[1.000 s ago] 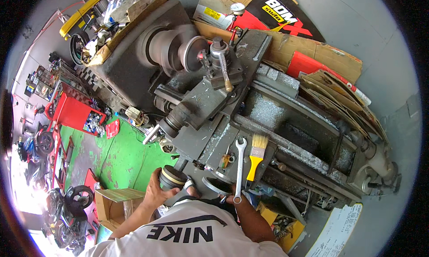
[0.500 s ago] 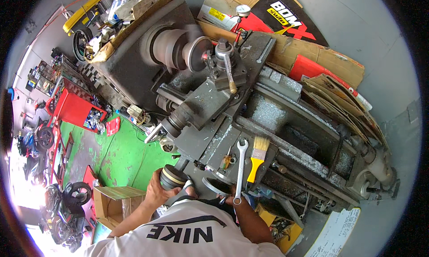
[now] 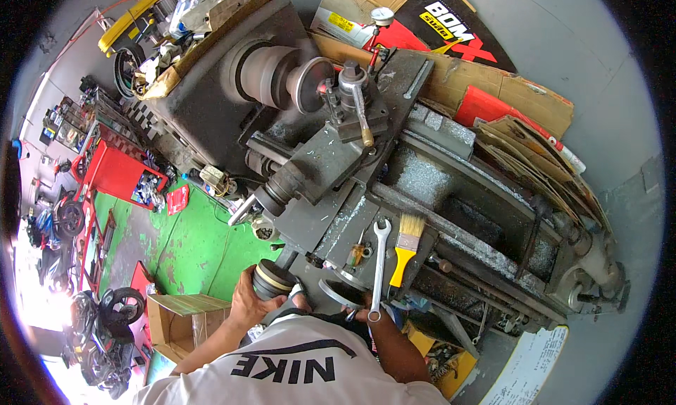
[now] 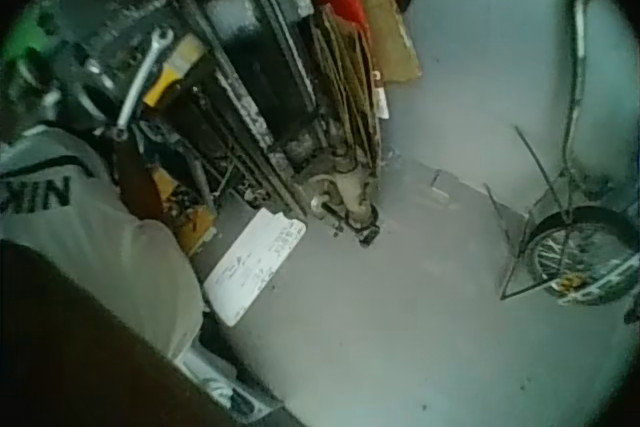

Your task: The person operates a lathe machine, turning on the power switch, positioning the tool post, and turning the handwheels to machine a rotating metal part.

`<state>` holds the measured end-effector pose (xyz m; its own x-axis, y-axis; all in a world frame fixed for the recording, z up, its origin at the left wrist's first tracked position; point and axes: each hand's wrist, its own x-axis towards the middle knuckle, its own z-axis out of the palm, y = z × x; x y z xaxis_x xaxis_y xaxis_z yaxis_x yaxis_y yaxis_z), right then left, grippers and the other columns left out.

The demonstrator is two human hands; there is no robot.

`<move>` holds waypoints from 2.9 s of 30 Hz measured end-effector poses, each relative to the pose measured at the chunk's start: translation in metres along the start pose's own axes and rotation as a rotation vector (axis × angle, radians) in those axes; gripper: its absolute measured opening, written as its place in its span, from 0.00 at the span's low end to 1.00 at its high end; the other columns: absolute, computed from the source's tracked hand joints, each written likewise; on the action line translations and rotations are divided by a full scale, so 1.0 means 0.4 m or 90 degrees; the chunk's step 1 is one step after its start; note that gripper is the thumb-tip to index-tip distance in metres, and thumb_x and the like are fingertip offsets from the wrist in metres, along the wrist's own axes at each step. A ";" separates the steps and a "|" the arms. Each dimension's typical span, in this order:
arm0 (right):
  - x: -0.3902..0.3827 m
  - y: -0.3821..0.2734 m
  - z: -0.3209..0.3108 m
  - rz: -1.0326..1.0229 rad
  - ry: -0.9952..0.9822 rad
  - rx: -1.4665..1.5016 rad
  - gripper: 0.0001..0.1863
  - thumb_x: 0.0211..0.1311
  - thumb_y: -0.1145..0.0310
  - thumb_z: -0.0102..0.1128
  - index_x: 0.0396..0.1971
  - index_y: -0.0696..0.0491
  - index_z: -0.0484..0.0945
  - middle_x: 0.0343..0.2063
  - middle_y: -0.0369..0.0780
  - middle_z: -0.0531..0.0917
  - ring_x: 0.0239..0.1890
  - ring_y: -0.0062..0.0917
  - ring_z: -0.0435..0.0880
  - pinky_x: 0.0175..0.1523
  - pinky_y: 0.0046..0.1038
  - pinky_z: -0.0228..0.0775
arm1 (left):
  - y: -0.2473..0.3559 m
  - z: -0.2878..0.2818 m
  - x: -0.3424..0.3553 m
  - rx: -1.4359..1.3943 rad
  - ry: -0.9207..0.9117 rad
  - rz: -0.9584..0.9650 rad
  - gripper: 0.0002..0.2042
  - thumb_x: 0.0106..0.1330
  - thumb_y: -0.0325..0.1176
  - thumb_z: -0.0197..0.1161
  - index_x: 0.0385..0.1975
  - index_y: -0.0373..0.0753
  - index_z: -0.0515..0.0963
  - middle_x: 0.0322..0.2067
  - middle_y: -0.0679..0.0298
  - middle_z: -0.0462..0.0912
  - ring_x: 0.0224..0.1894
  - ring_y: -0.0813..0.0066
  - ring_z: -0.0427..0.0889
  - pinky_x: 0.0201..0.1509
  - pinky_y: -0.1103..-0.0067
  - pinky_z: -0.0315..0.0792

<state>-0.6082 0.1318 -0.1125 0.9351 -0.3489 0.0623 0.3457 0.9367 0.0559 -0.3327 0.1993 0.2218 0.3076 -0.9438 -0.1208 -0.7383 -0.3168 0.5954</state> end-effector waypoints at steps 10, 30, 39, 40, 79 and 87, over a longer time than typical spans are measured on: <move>-0.064 0.057 0.071 -0.134 0.394 0.183 0.33 0.66 0.50 0.60 0.58 0.65 0.73 0.42 0.59 0.84 0.23 0.41 0.84 0.16 0.30 0.76 | -0.023 0.013 0.001 0.026 0.020 0.028 0.51 0.41 0.55 0.82 0.61 0.31 0.64 0.48 0.44 0.80 0.49 0.43 0.83 0.56 0.59 0.77; -0.043 0.077 0.109 -0.161 0.443 0.163 0.30 0.68 0.51 0.56 0.56 0.64 0.75 0.37 0.54 0.85 0.19 0.38 0.80 0.14 0.30 0.70 | 0.007 0.004 -0.004 0.005 0.012 0.020 0.48 0.45 0.52 0.83 0.62 0.30 0.64 0.49 0.43 0.79 0.50 0.47 0.82 0.56 0.62 0.76; -0.046 0.078 0.114 -0.166 0.458 0.146 0.29 0.69 0.52 0.53 0.55 0.64 0.75 0.34 0.54 0.85 0.17 0.37 0.79 0.14 0.29 0.68 | -0.018 0.025 -0.003 0.032 0.035 0.045 0.53 0.41 0.56 0.81 0.62 0.28 0.62 0.51 0.42 0.76 0.52 0.42 0.80 0.59 0.58 0.74; -0.049 0.078 0.116 -0.167 0.462 0.141 0.28 0.69 0.52 0.53 0.54 0.64 0.75 0.34 0.53 0.85 0.17 0.37 0.79 0.14 0.29 0.68 | -0.021 0.031 -0.003 0.058 0.059 0.074 0.53 0.42 0.56 0.81 0.63 0.28 0.62 0.52 0.41 0.75 0.54 0.42 0.78 0.60 0.58 0.73; -0.030 0.071 0.177 -0.205 0.468 -0.114 0.26 0.74 0.55 0.44 0.51 0.64 0.76 0.23 0.51 0.83 0.11 0.33 0.73 0.13 0.27 0.62 | -0.012 0.097 -0.034 0.106 0.160 0.106 0.55 0.43 0.47 0.83 0.66 0.27 0.55 0.61 0.36 0.61 0.61 0.37 0.67 0.68 0.54 0.65; -0.074 0.066 0.171 -0.186 0.604 0.050 0.28 0.74 0.51 0.52 0.57 0.62 0.74 0.36 0.53 0.86 0.23 0.34 0.82 0.27 0.30 0.77 | -0.040 0.068 -0.020 -0.080 0.091 0.045 0.49 0.50 0.45 0.80 0.67 0.28 0.57 0.58 0.40 0.69 0.56 0.44 0.75 0.61 0.56 0.73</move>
<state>-0.6319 0.1648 -0.0446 0.5008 -0.3638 -0.7854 0.5980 0.8014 0.0101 -0.3398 0.2095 0.1918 0.3459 -0.9377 0.0336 -0.6831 -0.2271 0.6942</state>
